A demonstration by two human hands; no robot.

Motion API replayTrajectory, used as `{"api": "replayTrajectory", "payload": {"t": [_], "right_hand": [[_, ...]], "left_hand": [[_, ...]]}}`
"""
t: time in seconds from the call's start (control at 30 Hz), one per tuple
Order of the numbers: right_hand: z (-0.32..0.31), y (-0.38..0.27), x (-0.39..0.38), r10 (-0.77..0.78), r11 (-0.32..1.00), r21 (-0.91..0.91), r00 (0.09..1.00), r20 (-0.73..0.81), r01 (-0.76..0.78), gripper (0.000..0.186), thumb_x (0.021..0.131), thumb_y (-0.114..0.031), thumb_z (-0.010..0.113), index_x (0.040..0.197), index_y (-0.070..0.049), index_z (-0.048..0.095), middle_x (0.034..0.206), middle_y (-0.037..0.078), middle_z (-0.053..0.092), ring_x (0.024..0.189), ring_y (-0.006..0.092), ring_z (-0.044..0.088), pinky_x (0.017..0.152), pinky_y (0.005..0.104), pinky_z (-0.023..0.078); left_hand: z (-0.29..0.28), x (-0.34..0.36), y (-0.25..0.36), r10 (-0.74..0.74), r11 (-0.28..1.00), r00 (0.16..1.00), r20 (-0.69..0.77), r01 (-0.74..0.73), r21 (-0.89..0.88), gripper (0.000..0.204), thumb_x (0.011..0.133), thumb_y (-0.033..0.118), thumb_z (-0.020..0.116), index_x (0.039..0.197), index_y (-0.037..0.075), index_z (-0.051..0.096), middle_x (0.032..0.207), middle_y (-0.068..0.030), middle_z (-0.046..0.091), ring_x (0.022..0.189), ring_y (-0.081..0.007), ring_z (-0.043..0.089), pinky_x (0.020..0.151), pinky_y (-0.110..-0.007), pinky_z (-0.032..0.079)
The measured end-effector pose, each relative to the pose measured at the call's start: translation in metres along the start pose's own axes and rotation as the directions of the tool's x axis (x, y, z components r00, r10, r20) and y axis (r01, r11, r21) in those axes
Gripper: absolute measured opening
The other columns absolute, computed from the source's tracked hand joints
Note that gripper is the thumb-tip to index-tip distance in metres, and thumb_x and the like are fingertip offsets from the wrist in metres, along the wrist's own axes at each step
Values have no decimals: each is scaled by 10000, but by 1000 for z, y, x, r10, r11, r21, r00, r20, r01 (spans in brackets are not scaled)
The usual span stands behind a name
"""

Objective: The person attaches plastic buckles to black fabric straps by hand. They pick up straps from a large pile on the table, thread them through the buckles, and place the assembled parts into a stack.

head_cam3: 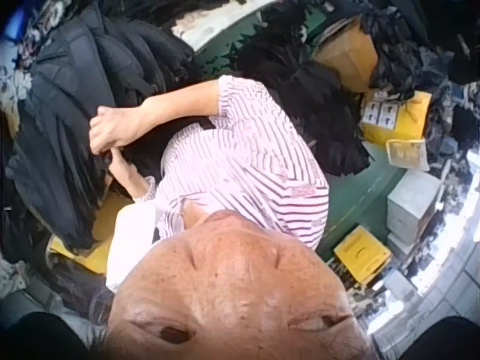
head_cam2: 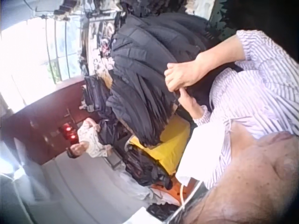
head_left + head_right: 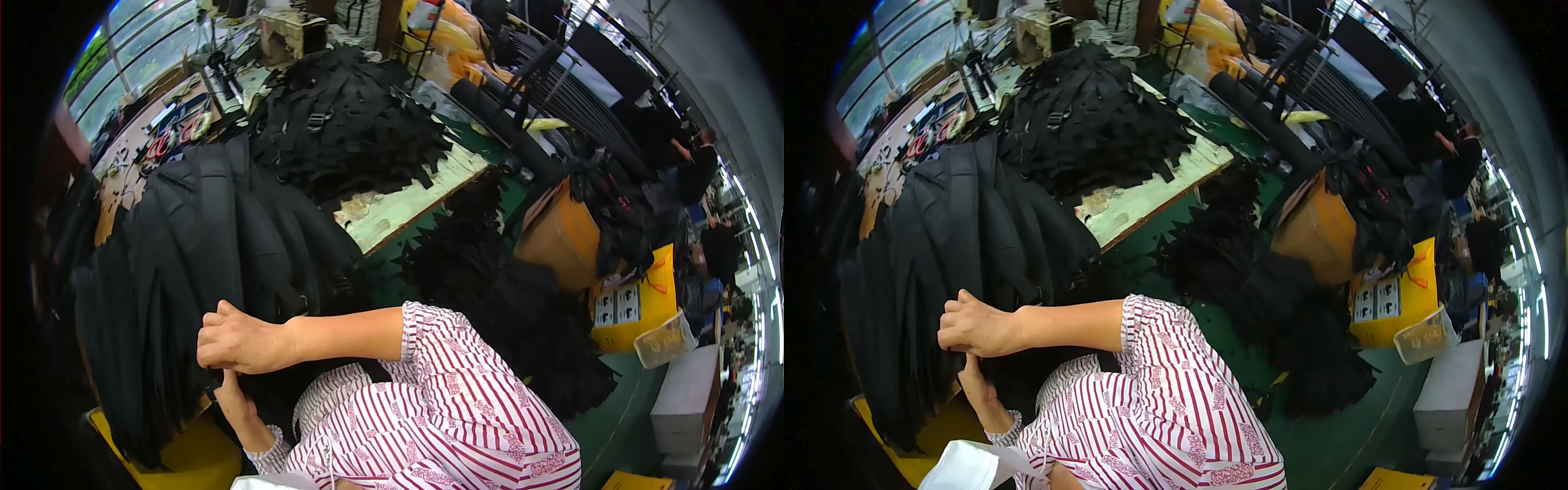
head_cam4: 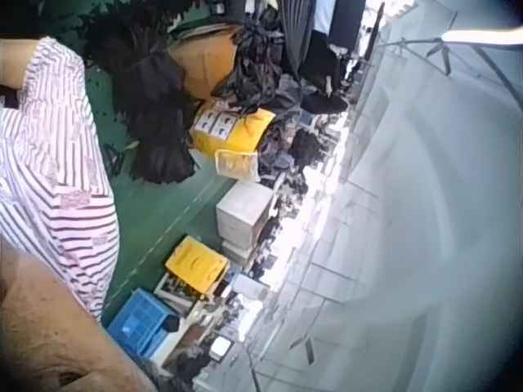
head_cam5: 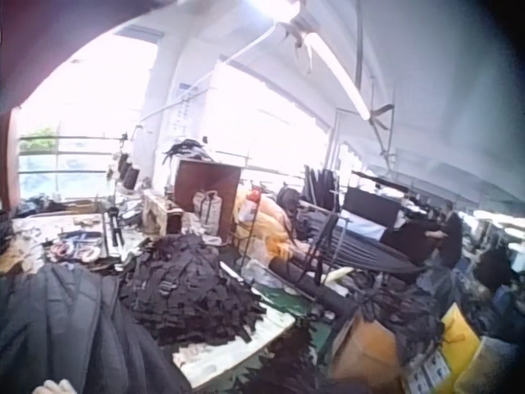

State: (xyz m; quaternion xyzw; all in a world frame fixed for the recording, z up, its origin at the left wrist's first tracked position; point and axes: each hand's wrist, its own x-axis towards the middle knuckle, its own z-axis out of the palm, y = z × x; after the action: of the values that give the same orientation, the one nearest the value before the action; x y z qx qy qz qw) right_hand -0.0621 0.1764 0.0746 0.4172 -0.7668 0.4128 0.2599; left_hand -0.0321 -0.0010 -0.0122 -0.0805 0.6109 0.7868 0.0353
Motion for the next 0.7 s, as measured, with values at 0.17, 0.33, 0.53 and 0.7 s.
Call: {"api": "replayTrajectory", "payload": {"t": [0.17, 0.33, 0.53, 0.7], "right_hand": [[-2, 11, -8, 289, 947, 104, 947, 143, -305, 75, 848, -154, 614, 831, -107, 558, 703, 32, 591, 691, 238, 575, 764, 374, 361], [5, 19, -13, 276, 958, 12, 931, 241, -287, 171, 857, -209, 611, 774, -65, 573, 711, 88, 633, 714, 282, 628, 701, 399, 435], [-16, 16, -7, 374, 919, 51, 903, 211, -392, 237, 815, -213, 668, 724, -13, 580, 726, 199, 610, 734, 397, 620, 617, 437, 503], [-17, 13, -9, 510, 828, 84, 808, 294, -554, 104, 832, -61, 624, 902, -13, 565, 765, 150, 598, 679, 269, 610, 625, 336, 475]], "left_hand": [[-1, 8, -9, 10, 993, 999, 30, -13, 113, 188, 938, 177, 619, 1058, 33, 611, 888, 42, 536, 788, -63, 479, 701, -228, 405], [16, -5, 11, 80, 989, 996, 34, -84, 119, 94, 932, 135, 612, 918, 42, 619, 777, 51, 494, 704, -54, 429, 641, -210, 355], [42, -14, 27, 120, 969, 993, 13, -120, 217, 120, 910, 131, 627, 919, 15, 655, 839, 26, 592, 769, -71, 531, 694, -233, 419], [31, -17, 23, 92, 982, 994, 52, -99, 161, 110, 909, 122, 624, 882, 17, 645, 752, 49, 550, 679, -28, 478, 599, -196, 381]]}}
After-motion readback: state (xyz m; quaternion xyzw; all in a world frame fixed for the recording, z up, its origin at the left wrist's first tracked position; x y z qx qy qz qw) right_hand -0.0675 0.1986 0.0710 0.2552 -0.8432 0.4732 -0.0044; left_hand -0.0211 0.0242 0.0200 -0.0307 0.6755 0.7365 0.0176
